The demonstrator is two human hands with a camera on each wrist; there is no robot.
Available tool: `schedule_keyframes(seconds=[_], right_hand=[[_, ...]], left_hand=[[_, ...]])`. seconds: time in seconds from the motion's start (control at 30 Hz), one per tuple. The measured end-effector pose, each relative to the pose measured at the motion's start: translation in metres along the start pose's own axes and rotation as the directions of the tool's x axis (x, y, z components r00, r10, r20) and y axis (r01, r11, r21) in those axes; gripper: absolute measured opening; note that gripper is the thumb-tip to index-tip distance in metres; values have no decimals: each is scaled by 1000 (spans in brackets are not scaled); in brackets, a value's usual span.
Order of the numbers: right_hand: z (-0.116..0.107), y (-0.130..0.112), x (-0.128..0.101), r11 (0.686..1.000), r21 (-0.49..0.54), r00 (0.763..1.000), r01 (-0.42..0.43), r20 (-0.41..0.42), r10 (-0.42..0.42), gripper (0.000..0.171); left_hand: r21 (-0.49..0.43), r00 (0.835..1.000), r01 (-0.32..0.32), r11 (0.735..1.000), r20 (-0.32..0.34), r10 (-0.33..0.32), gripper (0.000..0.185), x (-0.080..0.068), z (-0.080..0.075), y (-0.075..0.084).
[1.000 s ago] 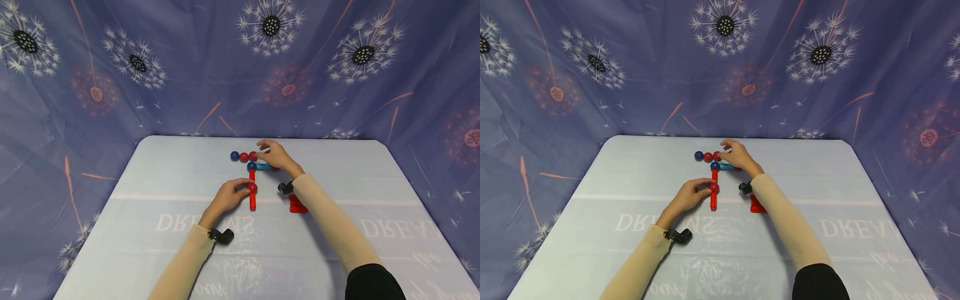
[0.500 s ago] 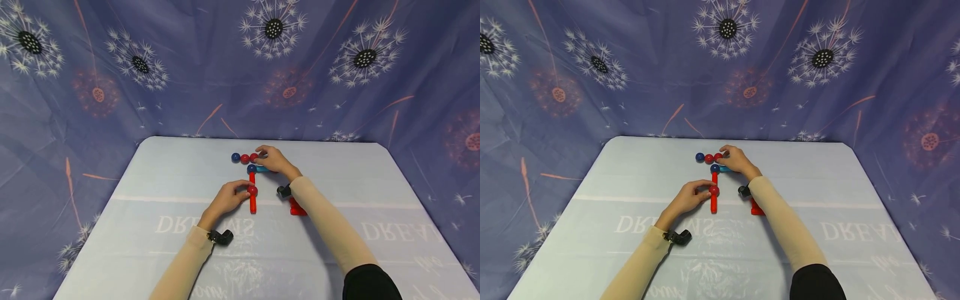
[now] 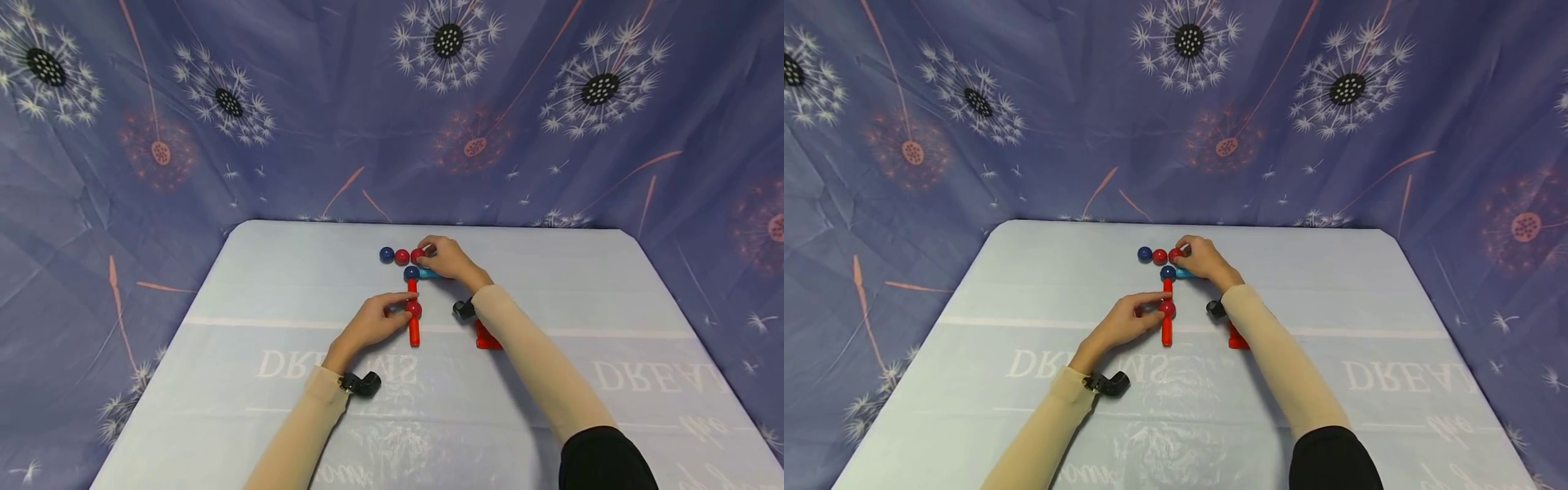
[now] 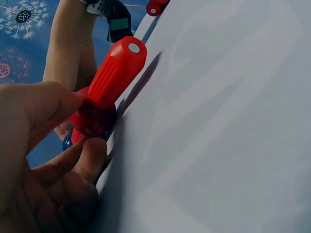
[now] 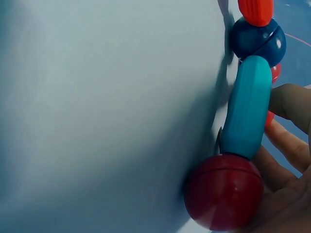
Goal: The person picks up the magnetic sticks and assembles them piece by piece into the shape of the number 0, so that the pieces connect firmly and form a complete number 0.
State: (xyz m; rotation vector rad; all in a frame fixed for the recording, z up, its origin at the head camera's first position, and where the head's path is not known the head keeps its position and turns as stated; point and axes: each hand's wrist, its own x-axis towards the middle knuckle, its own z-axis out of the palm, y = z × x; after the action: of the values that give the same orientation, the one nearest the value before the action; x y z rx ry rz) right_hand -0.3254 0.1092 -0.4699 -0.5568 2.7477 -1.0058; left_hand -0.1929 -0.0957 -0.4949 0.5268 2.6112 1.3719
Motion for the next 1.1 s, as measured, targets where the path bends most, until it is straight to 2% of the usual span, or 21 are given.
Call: schedule_keyframes(seconds=[0.23, 0.5, 0.8, 1.1], right_hand=[[-9, 1, -4, 1000, 27, 999, -14, -39, 15, 32], [-20, 3, -14, 997, 74, 998, -9, -54, 13, 33], [-25, -1, -27, 992, 126, 995, 16, -102, -3, 35], [-28, -16, -45, 994, 101, 991, 41, -133, -27, 37]], left_hand=[[21, 1000, -2, 1000, -31, 3, 30, 2, 1, 0], [55, 999, -5, 998, -37, 7, 30, 3, -1, -3], [53, 999, -7, 999, -40, 9, 31, 3, -4, -6], [35, 998, -16, 999, -59, 18, 31, 2, -6, -6]])
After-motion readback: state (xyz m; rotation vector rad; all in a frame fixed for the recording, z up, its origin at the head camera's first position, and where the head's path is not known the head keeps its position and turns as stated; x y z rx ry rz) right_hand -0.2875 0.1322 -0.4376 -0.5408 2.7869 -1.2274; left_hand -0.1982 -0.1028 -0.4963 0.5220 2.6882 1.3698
